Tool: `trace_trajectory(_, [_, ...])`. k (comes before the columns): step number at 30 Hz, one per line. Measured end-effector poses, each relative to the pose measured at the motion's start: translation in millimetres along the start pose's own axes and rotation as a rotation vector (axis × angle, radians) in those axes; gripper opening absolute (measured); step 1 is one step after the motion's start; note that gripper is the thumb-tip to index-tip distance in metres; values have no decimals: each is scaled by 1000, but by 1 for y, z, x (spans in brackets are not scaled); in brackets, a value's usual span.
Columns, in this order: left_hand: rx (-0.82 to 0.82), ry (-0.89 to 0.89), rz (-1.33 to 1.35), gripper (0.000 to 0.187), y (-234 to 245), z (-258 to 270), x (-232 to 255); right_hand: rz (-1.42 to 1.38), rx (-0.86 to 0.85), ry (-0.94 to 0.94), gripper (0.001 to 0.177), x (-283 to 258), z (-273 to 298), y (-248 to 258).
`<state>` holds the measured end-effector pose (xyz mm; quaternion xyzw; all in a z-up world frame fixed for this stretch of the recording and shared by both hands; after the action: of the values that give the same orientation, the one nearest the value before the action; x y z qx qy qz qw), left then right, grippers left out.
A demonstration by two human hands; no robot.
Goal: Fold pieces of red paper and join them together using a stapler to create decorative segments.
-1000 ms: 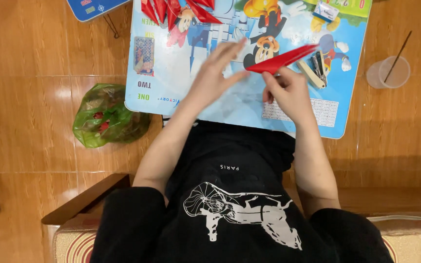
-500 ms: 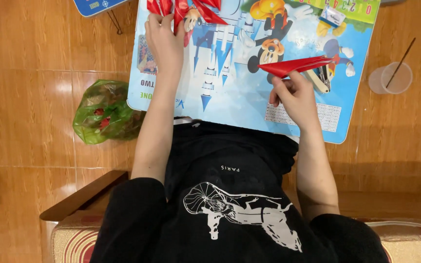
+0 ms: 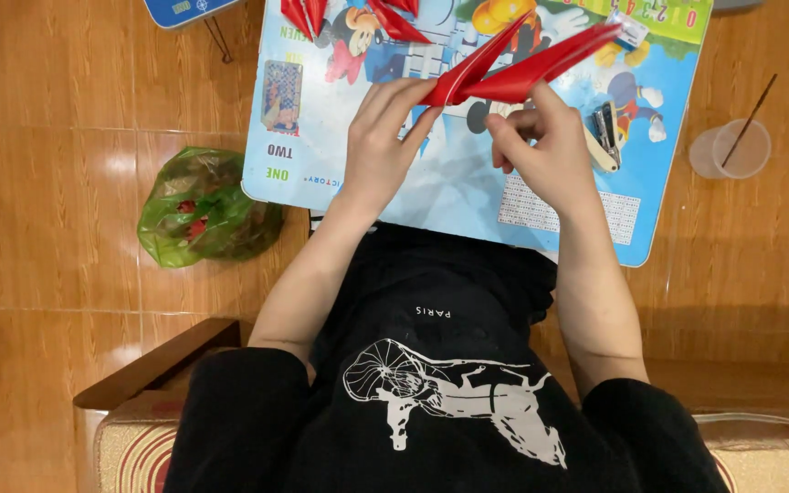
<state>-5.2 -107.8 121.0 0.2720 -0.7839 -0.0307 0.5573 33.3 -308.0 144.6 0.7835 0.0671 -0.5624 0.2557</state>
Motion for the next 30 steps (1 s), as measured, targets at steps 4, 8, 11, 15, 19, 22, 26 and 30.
trace_trajectory(4, [-1,-24,-18,33,-2,3,3,20,7,23,28,-3,1,3])
trace_trajectory(8, [-20,-51,6,35,-8,7,10,102,-74,6,27,2,4,-2])
trace_trajectory(11, [-34,-59,-4,37,-12,9,14,91,-115,29,31,-2,2,-7])
trace_trajectory(15, [-39,-79,1,37,-17,10,12,50,-133,8,32,-1,3,-8])
trace_trajectory(19, [-95,-92,-7,39,-25,12,2,-59,-117,-75,30,11,5,-8])
trace_trajectory(22, [-157,-130,3,47,-14,2,13,-128,-63,-125,26,37,12,0])
trace_trajectory(26, [66,234,56,32,4,-34,-90,-142,13,-92,26,46,23,16])
trace_trajectory(30, [398,249,-291,22,39,-74,-216,-185,74,-130,28,54,31,21])
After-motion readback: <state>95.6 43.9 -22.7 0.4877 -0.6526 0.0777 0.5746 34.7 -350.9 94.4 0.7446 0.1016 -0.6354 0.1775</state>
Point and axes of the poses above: each hand's wrist, its own z-axis away from the middle knuckle, its own y-axis out of the back of the hand, x = y × z, the point moved 4 cm from there along -z, towards the middle knuckle, and after that the axes turned 15 degrees about y, right-handed, at the moved point
